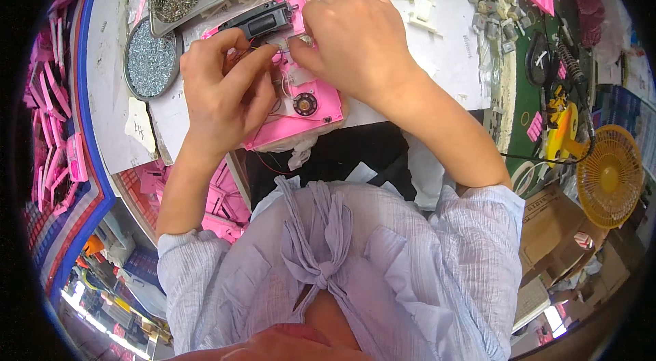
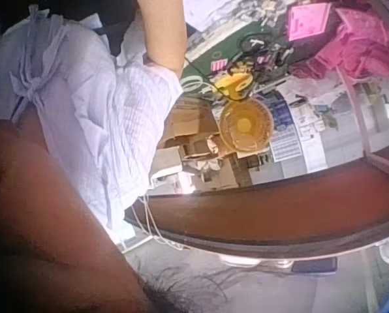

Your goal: Assembling electronic toy components by soldering wires and screwing parts together on a factory workbench.

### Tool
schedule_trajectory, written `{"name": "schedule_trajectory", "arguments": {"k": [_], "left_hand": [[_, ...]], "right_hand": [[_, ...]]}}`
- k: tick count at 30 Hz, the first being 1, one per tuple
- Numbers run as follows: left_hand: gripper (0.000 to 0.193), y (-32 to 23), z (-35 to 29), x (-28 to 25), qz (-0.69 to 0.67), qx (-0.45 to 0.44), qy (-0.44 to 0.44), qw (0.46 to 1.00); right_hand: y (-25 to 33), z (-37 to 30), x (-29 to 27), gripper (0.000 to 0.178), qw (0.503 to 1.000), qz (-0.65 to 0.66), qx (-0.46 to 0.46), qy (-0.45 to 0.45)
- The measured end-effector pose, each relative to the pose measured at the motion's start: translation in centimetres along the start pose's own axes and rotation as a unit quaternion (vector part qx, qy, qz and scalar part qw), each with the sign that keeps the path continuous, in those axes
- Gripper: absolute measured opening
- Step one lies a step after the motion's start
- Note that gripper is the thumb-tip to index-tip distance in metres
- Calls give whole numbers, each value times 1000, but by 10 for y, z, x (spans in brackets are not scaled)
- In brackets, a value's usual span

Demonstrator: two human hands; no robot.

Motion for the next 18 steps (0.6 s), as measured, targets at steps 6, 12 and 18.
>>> {"name": "schedule_trajectory", "arguments": {"k": [6,12,18], "left_hand": [[28,5,9,10,12,23,19,999],[31,6,9,13,-7,15,25,1000],[30,6,5,13,-24,20,4,999]], "right_hand": [[9,0,-2,21,999,-44,-13,0],[-28,-6,15,15,969,147,162,116],[-49,-3,33,18,921,241,213,220]]}}
Point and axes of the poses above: each hand's wrist, its own z-axis towards the middle knuckle, its own x-axis out of the palm, y = z × x, the point moved 10 cm from there along z, towards the middle knuckle, and after that the axes turned 12 degrees about x, right-handed, at the moved point
